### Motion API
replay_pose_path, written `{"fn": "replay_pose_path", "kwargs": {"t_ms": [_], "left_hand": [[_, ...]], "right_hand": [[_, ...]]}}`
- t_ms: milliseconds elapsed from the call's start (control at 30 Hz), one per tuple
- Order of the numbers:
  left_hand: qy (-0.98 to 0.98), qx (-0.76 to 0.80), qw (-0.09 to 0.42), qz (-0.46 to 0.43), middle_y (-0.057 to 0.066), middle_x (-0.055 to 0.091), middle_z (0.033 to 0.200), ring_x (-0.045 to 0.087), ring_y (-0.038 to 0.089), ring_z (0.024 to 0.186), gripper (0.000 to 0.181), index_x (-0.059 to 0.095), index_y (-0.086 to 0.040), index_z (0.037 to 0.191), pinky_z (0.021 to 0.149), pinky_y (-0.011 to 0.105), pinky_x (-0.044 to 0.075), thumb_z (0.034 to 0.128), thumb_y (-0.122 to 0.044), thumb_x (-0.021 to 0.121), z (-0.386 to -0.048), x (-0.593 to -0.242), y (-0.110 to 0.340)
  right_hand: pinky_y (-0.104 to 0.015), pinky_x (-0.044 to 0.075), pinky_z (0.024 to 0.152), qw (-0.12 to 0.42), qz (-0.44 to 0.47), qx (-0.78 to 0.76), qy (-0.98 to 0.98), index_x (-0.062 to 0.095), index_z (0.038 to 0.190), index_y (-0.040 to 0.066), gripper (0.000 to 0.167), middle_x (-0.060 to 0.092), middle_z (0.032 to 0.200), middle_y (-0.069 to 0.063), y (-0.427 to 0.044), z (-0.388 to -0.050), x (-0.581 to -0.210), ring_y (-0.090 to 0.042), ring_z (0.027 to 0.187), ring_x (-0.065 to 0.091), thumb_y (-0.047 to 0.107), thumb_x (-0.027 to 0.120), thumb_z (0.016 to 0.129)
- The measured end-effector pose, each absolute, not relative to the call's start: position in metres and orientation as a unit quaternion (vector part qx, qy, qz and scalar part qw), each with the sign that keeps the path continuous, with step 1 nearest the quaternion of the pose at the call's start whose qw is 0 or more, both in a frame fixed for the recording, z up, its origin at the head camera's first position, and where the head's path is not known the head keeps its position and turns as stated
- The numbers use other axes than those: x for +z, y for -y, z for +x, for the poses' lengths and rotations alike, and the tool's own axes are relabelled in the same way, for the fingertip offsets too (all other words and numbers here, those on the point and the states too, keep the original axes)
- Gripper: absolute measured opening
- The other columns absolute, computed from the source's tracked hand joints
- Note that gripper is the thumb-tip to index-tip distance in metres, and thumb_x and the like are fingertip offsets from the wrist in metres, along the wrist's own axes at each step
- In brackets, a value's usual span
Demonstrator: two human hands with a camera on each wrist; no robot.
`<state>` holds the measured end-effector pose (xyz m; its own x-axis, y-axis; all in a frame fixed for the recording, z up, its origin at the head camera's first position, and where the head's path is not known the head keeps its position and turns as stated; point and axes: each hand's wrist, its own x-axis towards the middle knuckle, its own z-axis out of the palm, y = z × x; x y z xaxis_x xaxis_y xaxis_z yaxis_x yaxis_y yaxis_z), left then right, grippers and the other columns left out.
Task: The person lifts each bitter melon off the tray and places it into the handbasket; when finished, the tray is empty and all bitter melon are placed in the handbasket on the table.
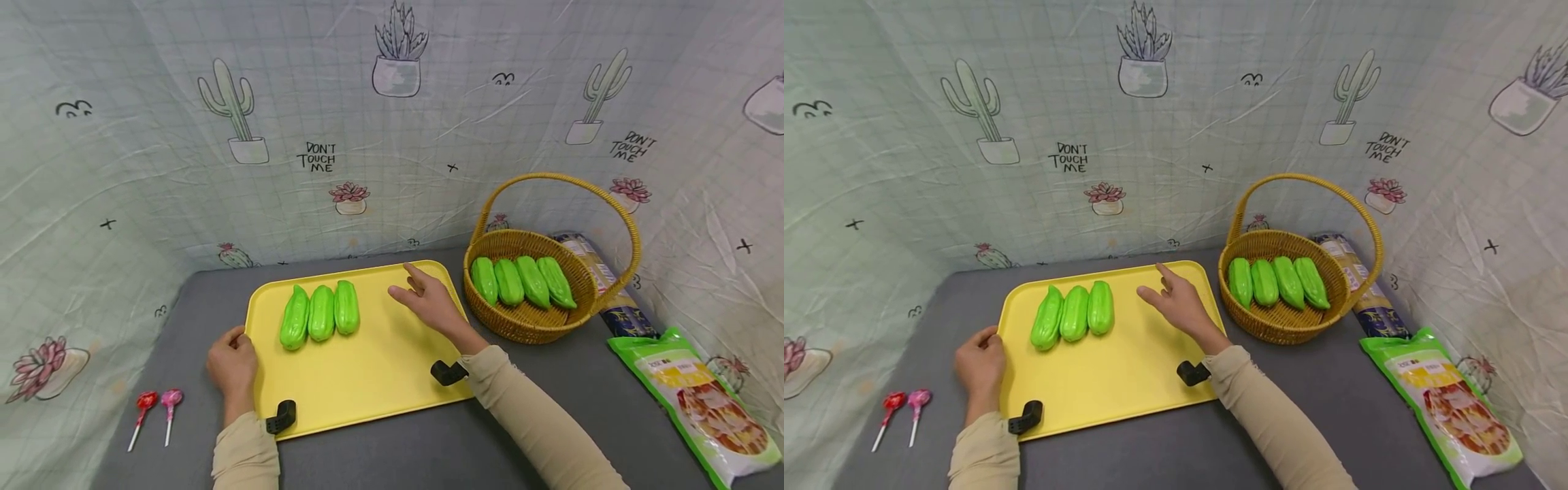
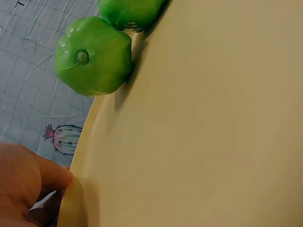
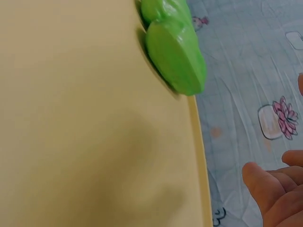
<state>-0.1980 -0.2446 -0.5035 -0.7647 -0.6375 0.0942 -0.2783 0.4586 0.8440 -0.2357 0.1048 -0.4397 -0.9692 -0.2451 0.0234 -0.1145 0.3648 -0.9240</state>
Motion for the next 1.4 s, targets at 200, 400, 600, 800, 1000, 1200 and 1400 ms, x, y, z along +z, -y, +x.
{"fn": "replay_pose_path", "kwargs": {"t_ms": [200,400,600,800,1000,1200,1400], "left_hand": [[0.829,-0.438,0.204,0.281,0.028,0.068,0.124,0.06,0.046,0.117,0.037,0.069,0.003,0.125,0.101,0.056,0.044,0.1014,-0.01,0.044,-0.199,-0.506,0.245],[0.83,-0.437,0.207,0.278,0.029,0.068,0.125,0.06,0.046,0.117,0.037,0.069,0.004,0.125,0.101,0.057,0.045,0.1012,-0.01,0.044,-0.199,-0.504,0.245],[0.83,-0.44,0.211,0.271,0.03,0.068,0.124,0.06,0.046,0.117,0.037,0.069,0.005,0.125,0.1,0.057,0.045,0.1013,-0.009,0.045,-0.2,-0.501,0.246],[0.83,-0.442,0.208,0.269,0.03,0.069,0.12,0.061,0.046,0.112,0.037,0.069,0.005,0.125,0.094,0.056,0.046,0.1017,-0.01,0.044,-0.198,-0.502,0.246],[0.832,-0.44,0.21,0.266,0.03,0.069,0.119,0.061,0.046,0.11,0.037,0.069,0.005,0.125,0.092,0.055,0.046,0.1014,-0.01,0.044,-0.198,-0.503,0.245],[0.832,-0.44,0.207,0.267,0.03,0.069,0.119,0.061,0.046,0.112,0.037,0.069,0.005,0.125,0.093,0.055,0.046,0.1014,-0.01,0.044,-0.196,-0.505,0.244],[0.828,-0.441,0.212,0.273,0.029,0.069,0.121,0.062,0.045,0.113,0.037,0.069,0.005,0.125,0.095,0.055,0.047,0.1015,-0.01,0.045,-0.198,-0.504,0.244]], "right_hand": [[-0.048,0.039,0.119,0.075,-0.106,-0.555,-0.821,0.027,0.162,0.013,0.08,0.027,0.17,-0.008,-0.084,-0.235,-0.447,-0.033,0.153,0.033,0.044,0.064,0.099],[-0.049,0.038,0.119,0.09,-0.103,-0.56,-0.817,0.028,0.162,0.013,0.08,0.028,0.169,-0.01,-0.067,-0.236,-0.453,-0.033,0.153,0.034,0.042,0.066,0.098],[-0.049,0.037,0.12,0.112,-0.114,-0.572,-0.804,0.024,0.163,0.01,0.081,0.025,0.17,-0.012,-0.049,-0.238,-0.461,-0.035,0.154,0.031,0.037,0.067,0.099],[-0.049,0.04,0.118,0.115,-0.113,-0.553,-0.818,0.025,0.163,0.007,0.086,0.031,0.166,-0.019,-0.032,-0.24,-0.472,-0.039,0.15,0.039,0.04,0.069,0.096],[-0.05,0.042,0.116,0.113,-0.103,-0.548,-0.822,0.023,0.163,0.006,0.089,0.033,0.165,-0.021,-0.022,-0.24,-0.48,-0.039,0.148,0.041,0.038,0.071,0.095],[-0.051,0.042,0.115,0.106,-0.098,-0.547,-0.825,0.022,0.163,0.008,0.09,0.034,0.164,-0.021,-0.017,-0.239,-0.484,-0.04,0.147,0.042,0.037,0.072,0.095],[-0.049,0.047,0.11,0.086,-0.118,-0.538,-0.83,0.023,0.163,0.005,0.089,0.041,0.16,-0.021,-0.013,-0.238,-0.486,-0.038,0.142,0.049,0.036,0.072,0.095]]}}
